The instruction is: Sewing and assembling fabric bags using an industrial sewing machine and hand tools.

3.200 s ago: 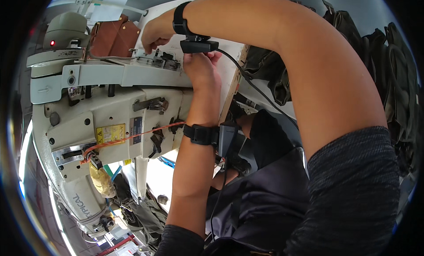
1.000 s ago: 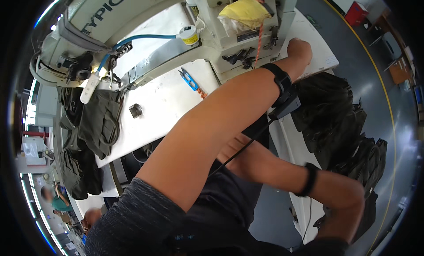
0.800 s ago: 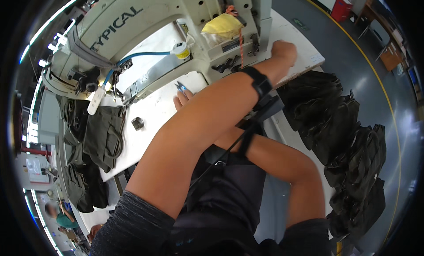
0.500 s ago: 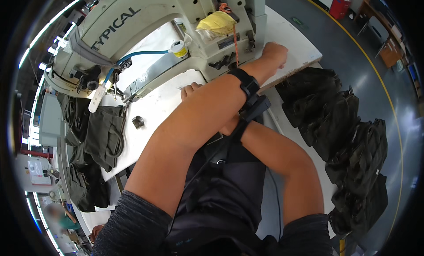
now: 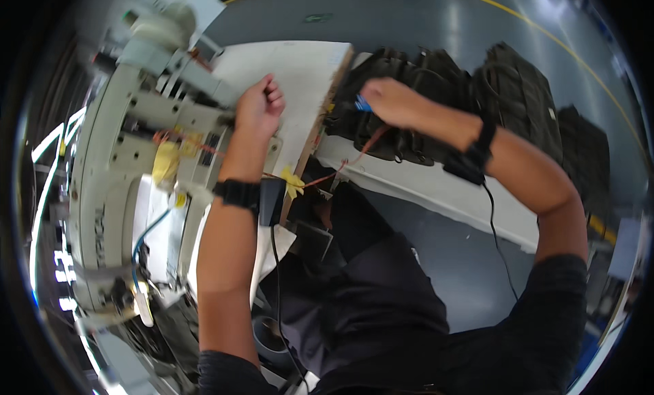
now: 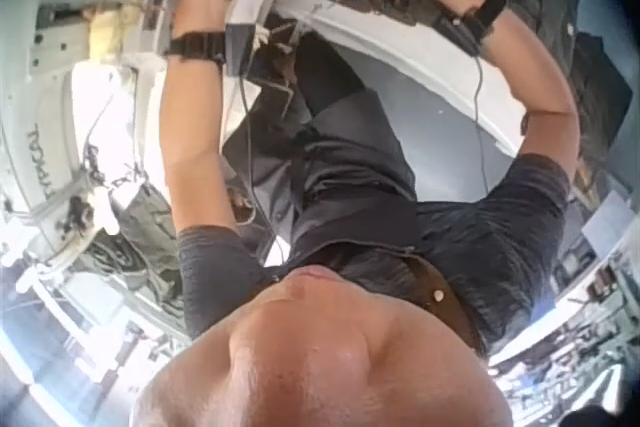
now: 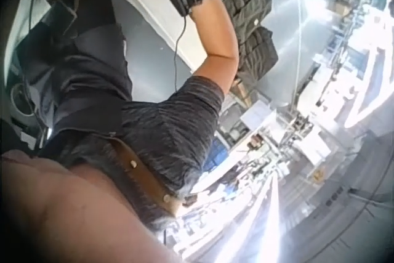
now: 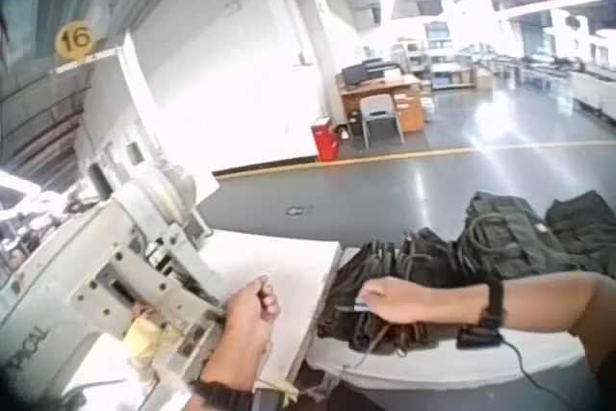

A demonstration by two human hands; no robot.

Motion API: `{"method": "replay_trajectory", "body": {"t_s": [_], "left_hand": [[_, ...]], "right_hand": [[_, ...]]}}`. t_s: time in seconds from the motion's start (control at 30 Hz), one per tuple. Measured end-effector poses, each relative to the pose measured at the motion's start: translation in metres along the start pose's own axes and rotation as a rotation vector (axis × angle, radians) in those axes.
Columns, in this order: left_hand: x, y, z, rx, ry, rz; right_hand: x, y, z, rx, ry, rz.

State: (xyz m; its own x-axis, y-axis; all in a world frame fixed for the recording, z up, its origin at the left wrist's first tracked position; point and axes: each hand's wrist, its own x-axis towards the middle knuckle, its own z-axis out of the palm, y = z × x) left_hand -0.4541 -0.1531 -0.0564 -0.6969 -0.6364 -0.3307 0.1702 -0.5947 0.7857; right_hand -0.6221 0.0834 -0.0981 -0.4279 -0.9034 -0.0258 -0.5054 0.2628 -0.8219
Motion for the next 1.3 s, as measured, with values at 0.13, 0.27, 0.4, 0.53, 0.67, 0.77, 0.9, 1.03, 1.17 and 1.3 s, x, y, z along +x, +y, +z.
{"method": "replay_trajectory", "body": {"t_s": [0.13,0.27,0.4,0.53,0.67,0.77,0.9,1.03,1.17,1.3], "left_hand": [[-0.006,-0.017,0.011,0.020,-0.029,-0.020],[-0.014,-0.023,0.000,0.002,0.033,0.030],[-0.017,-0.030,0.008,0.054,0.015,0.141],[-0.022,-0.025,0.009,0.108,0.039,0.217],[-0.027,-0.019,0.011,0.101,0.050,0.232],[-0.030,-0.017,0.010,0.092,0.059,0.227],[-0.030,-0.019,0.009,0.057,0.019,0.221],[-0.030,-0.016,0.005,0.044,0.018,0.226],[-0.028,-0.018,0.014,0.025,-0.009,0.185],[-0.022,-0.025,0.009,-0.023,-0.036,0.207]], "right_hand": [[0.063,0.007,-0.017,-0.312,0.162,-0.249],[0.135,-0.026,0.045,-0.398,0.089,-0.263],[0.188,-0.024,0.102,-0.294,0.141,-0.432],[0.217,-0.046,0.128,-0.218,-0.023,-0.460],[0.222,-0.059,0.132,-0.178,-0.106,-0.455],[0.223,-0.053,0.136,-0.176,-0.166,-0.444],[0.222,-0.050,0.129,-0.218,-0.065,-0.463],[0.218,-0.065,0.127,-0.289,-0.154,-0.442],[0.217,-0.031,0.129,-0.263,-0.022,-0.441],[0.217,-0.033,0.130,-0.187,0.101,-0.516]]}}
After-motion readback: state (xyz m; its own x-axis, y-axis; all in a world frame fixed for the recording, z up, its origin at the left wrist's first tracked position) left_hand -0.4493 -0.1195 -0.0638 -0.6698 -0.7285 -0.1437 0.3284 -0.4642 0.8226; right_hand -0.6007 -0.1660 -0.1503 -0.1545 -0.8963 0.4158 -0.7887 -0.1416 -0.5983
